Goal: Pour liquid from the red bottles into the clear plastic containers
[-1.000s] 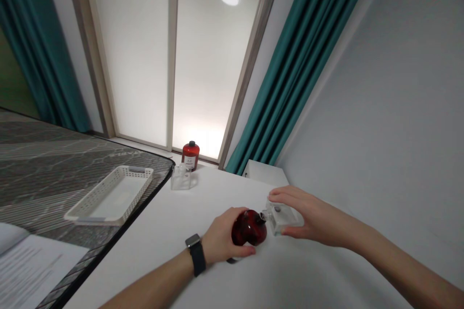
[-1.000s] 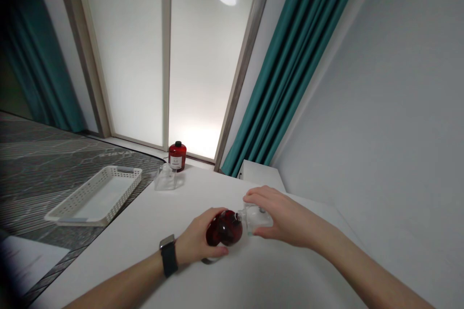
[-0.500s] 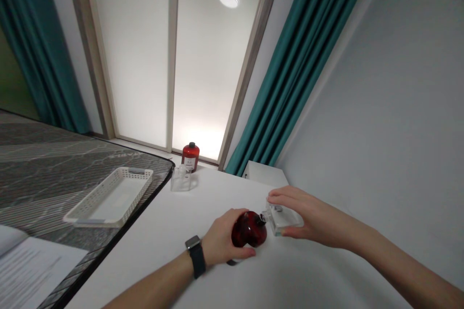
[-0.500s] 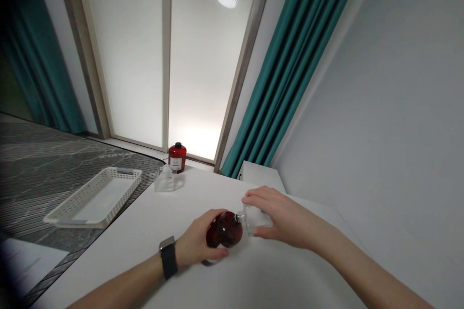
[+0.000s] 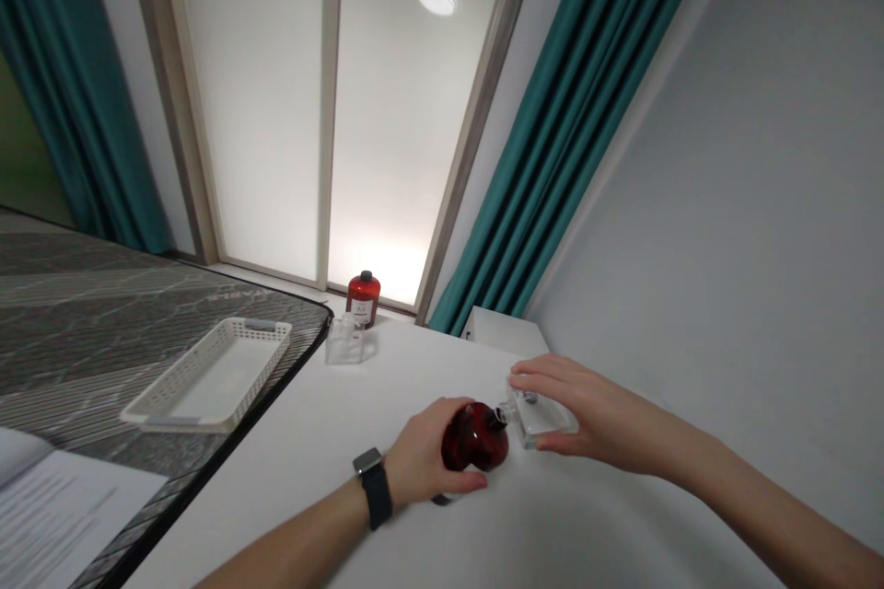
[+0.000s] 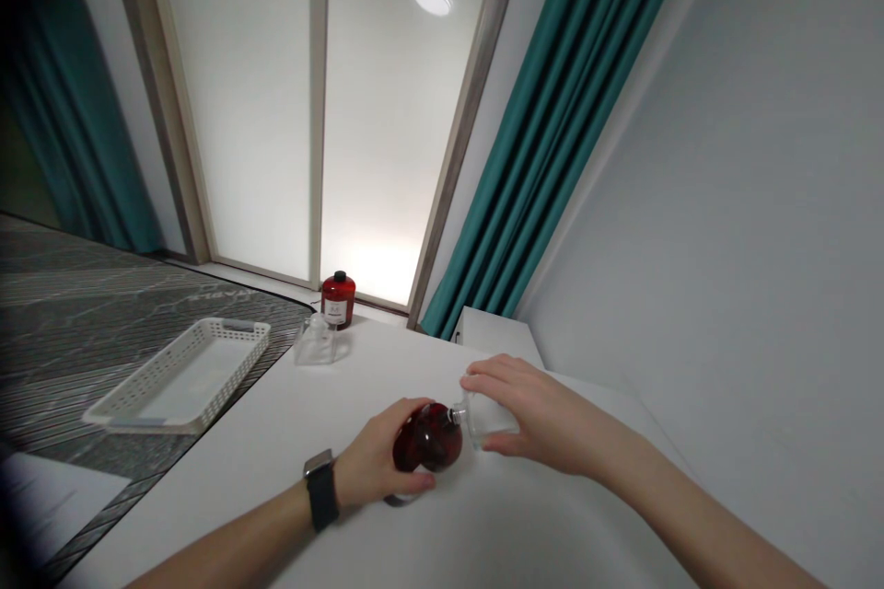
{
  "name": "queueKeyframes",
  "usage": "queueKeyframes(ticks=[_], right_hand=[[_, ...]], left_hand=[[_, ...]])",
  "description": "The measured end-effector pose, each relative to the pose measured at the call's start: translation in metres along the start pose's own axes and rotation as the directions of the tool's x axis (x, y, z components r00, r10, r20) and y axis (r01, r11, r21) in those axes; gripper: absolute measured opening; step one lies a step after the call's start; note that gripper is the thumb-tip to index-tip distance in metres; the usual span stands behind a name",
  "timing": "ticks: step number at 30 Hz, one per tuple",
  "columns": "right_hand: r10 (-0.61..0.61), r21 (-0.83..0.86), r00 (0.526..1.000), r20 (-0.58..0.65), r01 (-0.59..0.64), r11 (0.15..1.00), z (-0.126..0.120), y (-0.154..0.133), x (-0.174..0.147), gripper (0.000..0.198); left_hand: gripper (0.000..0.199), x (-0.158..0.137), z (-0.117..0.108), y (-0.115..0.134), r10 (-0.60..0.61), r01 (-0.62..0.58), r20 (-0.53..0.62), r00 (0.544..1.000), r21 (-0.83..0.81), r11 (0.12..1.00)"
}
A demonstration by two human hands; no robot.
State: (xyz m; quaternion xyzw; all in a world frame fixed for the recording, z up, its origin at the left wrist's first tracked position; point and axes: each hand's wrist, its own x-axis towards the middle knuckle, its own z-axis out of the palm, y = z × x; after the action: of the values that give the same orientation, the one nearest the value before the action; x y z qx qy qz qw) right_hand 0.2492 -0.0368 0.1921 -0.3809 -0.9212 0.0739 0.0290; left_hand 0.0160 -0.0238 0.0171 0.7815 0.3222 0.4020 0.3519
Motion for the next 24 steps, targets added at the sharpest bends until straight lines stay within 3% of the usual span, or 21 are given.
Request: queueKeyframes(ticks=[24], right_hand=[[-0.096, -0.086, 0.995, -0.023, 0.093, 0.992, -0.0052, -0.0083, 0.0023, 0.051]], left_hand=[[0.078, 0.0011, -0.0021, 0.0044, -0.017, 0.017, 0.017, 1.0, 0.01, 1.0]])
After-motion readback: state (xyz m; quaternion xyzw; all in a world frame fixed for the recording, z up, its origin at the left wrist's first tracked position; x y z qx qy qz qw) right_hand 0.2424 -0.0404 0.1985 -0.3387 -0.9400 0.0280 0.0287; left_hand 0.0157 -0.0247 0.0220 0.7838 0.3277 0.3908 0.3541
